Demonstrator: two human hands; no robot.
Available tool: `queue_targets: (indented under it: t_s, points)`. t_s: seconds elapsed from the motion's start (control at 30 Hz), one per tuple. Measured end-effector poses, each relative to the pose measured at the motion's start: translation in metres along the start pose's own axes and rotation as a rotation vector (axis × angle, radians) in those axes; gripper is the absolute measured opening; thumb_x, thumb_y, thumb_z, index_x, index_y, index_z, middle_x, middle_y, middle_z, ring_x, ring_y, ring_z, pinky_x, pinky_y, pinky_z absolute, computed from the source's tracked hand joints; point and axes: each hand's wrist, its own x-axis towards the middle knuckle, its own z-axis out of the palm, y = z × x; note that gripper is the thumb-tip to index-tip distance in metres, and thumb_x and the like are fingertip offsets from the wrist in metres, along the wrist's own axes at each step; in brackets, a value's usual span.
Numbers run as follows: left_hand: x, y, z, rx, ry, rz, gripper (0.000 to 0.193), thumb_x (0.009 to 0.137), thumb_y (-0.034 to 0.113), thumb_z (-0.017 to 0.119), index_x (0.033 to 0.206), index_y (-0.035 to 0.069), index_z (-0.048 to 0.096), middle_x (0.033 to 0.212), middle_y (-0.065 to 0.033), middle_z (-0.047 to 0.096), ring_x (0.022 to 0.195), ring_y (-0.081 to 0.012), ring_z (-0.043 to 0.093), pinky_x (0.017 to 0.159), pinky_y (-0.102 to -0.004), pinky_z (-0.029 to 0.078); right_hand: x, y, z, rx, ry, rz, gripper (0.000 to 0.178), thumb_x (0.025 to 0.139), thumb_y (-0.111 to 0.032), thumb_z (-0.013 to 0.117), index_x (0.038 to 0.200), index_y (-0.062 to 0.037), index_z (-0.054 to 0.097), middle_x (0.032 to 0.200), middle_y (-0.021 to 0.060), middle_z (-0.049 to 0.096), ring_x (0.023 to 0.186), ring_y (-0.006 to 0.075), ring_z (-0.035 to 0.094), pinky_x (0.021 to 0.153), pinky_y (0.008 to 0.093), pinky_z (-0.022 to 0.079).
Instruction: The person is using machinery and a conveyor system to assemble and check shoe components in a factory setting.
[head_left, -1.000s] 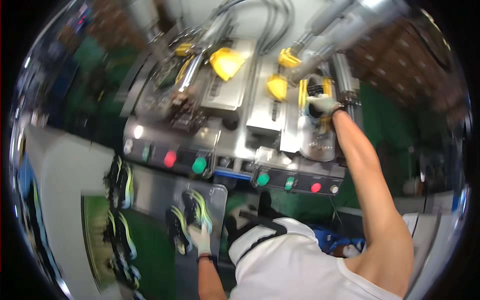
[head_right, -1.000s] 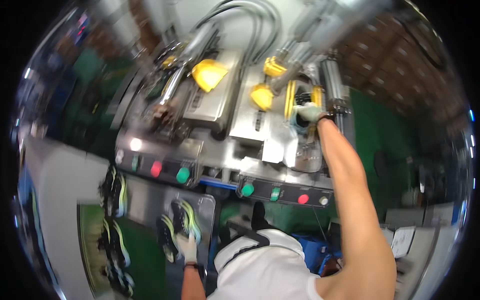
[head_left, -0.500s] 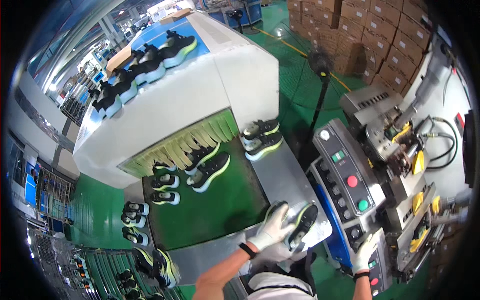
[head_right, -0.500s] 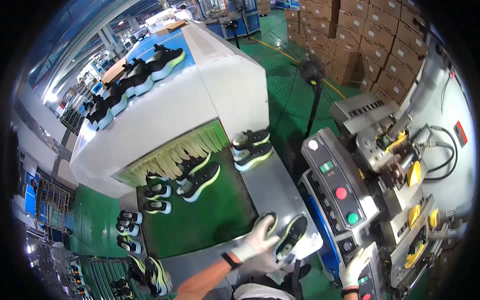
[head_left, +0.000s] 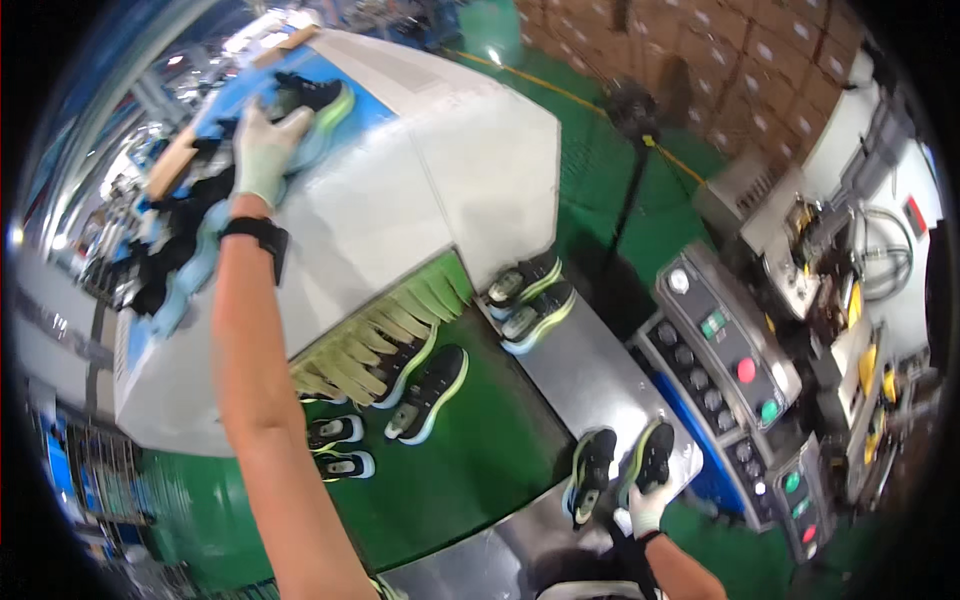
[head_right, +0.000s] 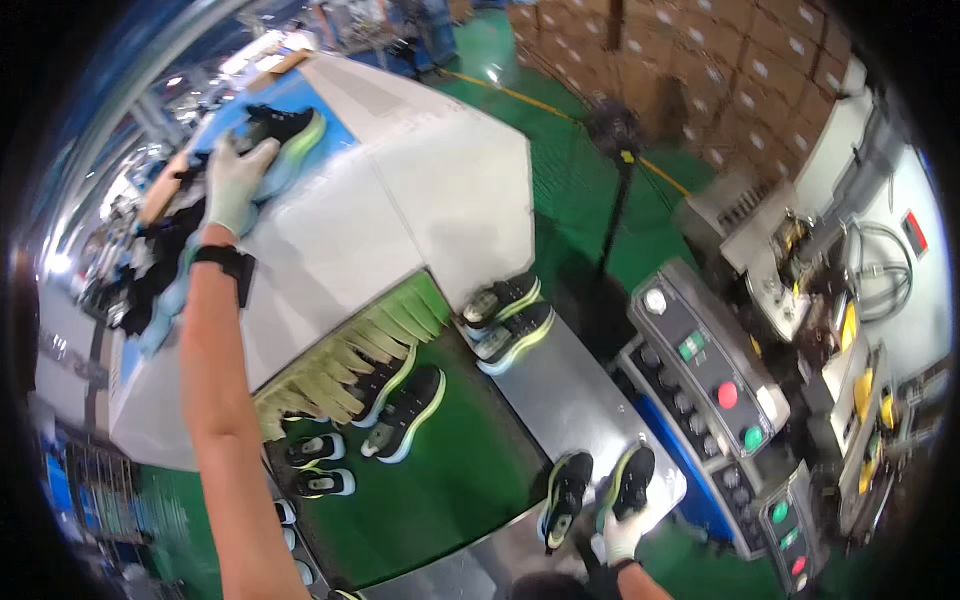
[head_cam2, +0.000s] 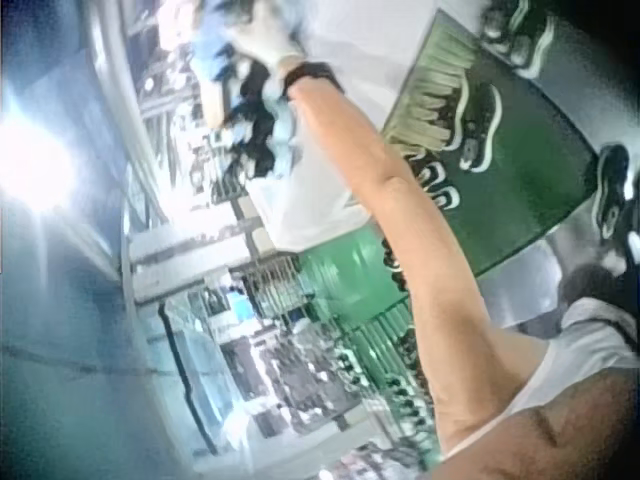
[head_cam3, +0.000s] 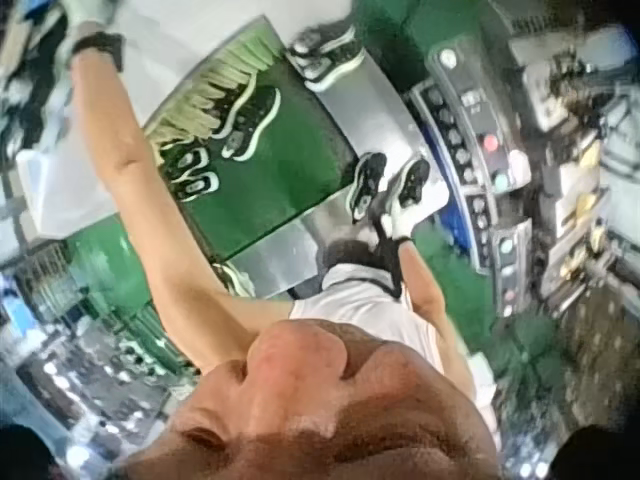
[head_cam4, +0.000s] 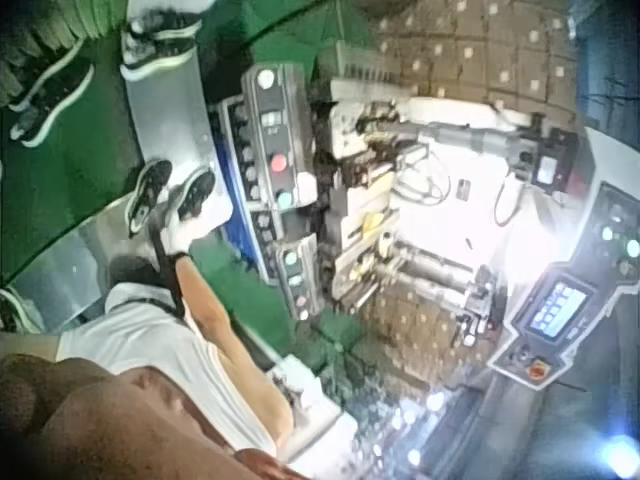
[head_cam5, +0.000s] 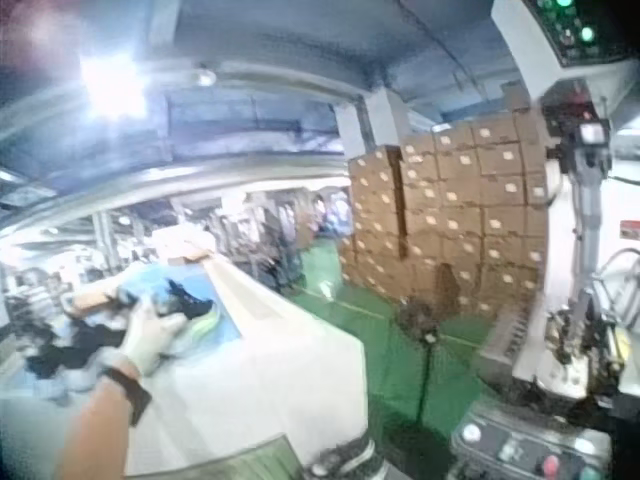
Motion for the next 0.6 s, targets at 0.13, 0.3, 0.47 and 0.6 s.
queue_targets:
  t_s: [0.13, 0.3, 0.47, 0.6]
  points:
    - [0.002, -0.014, 0.052, -0.129, 0.052, 0.089, 0.07, 0.079, 0.038, 0.093, 0.126, -0.008, 0.069, 0.114, -0.0206, 0.078, 0.104, -0.0314, 0.074, 0.099, -0.0377, 0.055, 0.002, 0.014, -0.005, 0.005, 0.036, 0.245, 0.072, 0.083, -0.006, 0.086, 0.142, 0.002, 0.047, 0.124, 0.0218, 0.073, 0.113, 0.0333, 0.073, 0.101, 0.0427, 0.056]
    - [0.005, -0.017, 0.053, 0.157, 0.165, 0.079, 0.095, 0.077, 0.055, 0.093, 0.136, -0.014, 0.064, 0.131, -0.0273, 0.073, 0.123, -0.0354, 0.069, 0.113, -0.0387, 0.047, 0.004, 0.018, -0.006, -0.218, 0.003, 0.289, 0.069, 0.08, -0.014, 0.088, 0.135, 0.0023, 0.051, 0.108, 0.0218, 0.075, 0.097, 0.0371, 0.076, 0.091, 0.0435, 0.059]
    - [0.007, -0.042, 0.038, 0.357, 0.224, 0.163, 0.105, 0.082, 0.055, 0.087, 0.146, -0.02, 0.053, 0.147, -0.0363, 0.061, 0.141, -0.044, 0.057, 0.122, -0.0417, 0.041, 0.002, 0.001, 0.003, -0.153, -0.018, 0.306, 0.073, 0.083, -0.015, 0.087, 0.142, 0.0075, 0.05, 0.12, 0.0259, 0.073, 0.106, 0.0379, 0.073, 0.1, 0.0428, 0.055]
    - [-0.133, 0.081, 0.117, 0.08, 0.358, 0.637, 0.063, 0.096, 0.028, 0.081, 0.147, -0.003, 0.06, 0.147, -0.0241, 0.064, 0.137, -0.0409, 0.06, 0.119, -0.0477, 0.043, 0.004, 0.015, -0.018, -0.094, 0.116, 0.255, 0.06, 0.085, -0.02, 0.088, 0.13, 0.005, 0.056, 0.108, 0.0225, 0.077, 0.096, 0.0347, 0.076, 0.088, 0.0436, 0.059]
